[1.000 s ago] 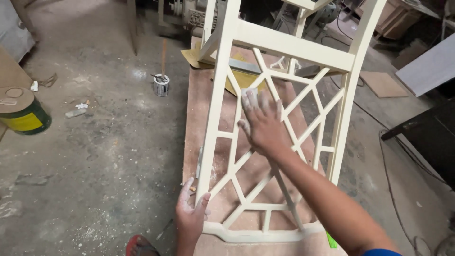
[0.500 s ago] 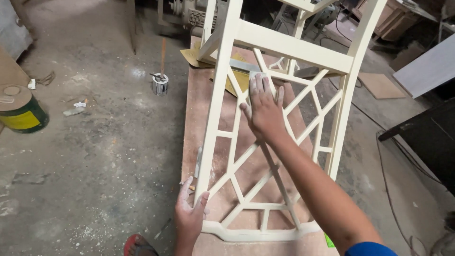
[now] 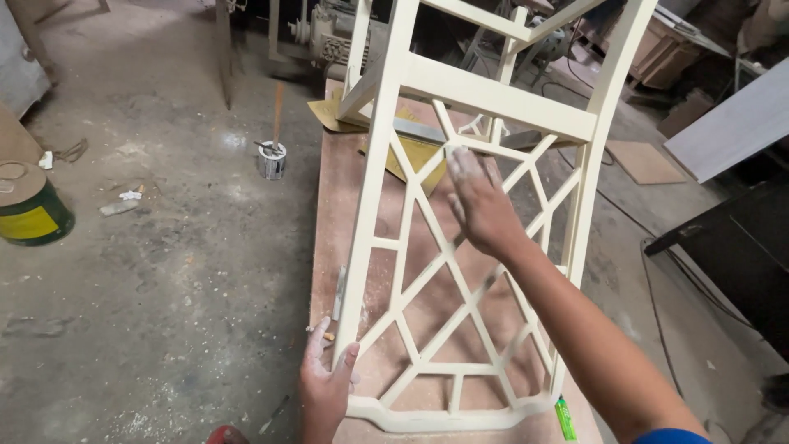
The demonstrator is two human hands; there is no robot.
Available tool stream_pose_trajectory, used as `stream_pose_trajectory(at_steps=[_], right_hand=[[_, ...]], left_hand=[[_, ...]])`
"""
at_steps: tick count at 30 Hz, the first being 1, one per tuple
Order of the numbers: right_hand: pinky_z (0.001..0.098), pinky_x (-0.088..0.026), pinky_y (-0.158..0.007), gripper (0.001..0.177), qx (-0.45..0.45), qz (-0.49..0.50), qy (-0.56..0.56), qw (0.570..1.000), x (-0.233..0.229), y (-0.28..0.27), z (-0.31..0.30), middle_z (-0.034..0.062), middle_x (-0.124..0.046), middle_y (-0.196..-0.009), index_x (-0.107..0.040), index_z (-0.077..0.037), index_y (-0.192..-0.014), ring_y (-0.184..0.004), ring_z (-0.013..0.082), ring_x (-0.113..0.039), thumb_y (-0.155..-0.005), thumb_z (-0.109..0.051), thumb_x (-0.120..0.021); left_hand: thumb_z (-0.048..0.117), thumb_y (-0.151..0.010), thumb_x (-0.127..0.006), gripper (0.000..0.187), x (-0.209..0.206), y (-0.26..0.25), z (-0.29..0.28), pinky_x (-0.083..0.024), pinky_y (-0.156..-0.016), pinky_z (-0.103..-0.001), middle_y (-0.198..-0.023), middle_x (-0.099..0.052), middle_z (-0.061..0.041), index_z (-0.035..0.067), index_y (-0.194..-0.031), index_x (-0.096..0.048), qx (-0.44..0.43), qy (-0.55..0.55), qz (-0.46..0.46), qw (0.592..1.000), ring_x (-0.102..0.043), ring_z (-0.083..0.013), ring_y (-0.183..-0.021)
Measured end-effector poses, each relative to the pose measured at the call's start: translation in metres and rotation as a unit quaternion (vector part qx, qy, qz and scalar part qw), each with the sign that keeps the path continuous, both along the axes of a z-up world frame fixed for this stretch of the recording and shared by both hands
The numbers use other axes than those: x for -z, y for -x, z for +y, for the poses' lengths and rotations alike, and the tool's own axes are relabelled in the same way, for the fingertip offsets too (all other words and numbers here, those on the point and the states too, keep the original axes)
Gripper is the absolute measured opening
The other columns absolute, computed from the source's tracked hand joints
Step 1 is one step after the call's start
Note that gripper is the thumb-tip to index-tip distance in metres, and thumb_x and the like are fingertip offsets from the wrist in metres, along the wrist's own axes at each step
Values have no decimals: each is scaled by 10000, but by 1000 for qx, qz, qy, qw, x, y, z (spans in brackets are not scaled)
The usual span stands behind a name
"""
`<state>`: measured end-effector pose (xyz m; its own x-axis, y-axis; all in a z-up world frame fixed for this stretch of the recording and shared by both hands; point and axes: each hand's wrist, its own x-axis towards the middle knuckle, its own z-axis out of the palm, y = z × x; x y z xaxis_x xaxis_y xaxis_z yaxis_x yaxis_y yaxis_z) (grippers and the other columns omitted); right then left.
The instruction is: Sanding the intricate wooden frame of a chair back with sandpaper to smooth the surface.
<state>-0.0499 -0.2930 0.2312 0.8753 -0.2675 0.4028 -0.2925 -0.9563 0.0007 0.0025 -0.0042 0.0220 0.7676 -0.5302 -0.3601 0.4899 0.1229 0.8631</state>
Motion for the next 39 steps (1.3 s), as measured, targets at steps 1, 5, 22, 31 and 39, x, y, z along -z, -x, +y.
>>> stream_pose_trajectory(at_steps=[1,5,22,31,39], right_hand=[[497,-55,-1279,637,2,44,60,997,6,-2,-6,217,-206,-1683,-197,-4,-1617,-1569,345,-168,-1076,-290,-370],[546,4,-1261,686,6,64,80,995,5,-19,-22,181,-203,-1696,-227,-20,-1616,-1577,308,-148,-1093,-458,-291],[621,-103,-1224,547,26,-23,86,996,-17,-80,-23,179,-388,-1622,-365,-8,-1558,-1508,338,-339,-1098,-303,-340],[683,-19,-1206,612,20,-14,72,997,-13,-67,-25,189,-350,-1643,-310,-27,-1587,-1534,355,-288,-1008,-198,-416],[708,-15,-1192,640,26,-6,62,998,3,-32,-21,131,-287,-1695,-229,-91,-1632,-1572,309,-249,-1026,-211,-396]], left_hand=[[188,-837,-763,718,-1,0,0,-416,-386,-320,-1122,-579,-50,161,-1517,-532,-1,-12,1,1000,-539,-196,-488],[262,-811,-776,728,3,-2,1,-471,-416,-314,-1169,-587,-36,204,-1504,-562,7,-55,-30,998,-591,-206,-477],[251,-794,-786,807,2,-5,0,-481,-418,-314,-1231,-568,-15,244,-1549,-501,26,-67,-21,997,-585,-206,-476],[281,-791,-785,805,-3,-7,0,-522,-478,-319,-1246,-594,7,298,-1546,-509,33,-99,-30,994,-639,-209,-516],[308,-783,-780,827,4,-7,-2,-497,-453,-321,-1293,-617,24,318,-1556,-486,45,-109,-22,993,-665,-216,-522]])
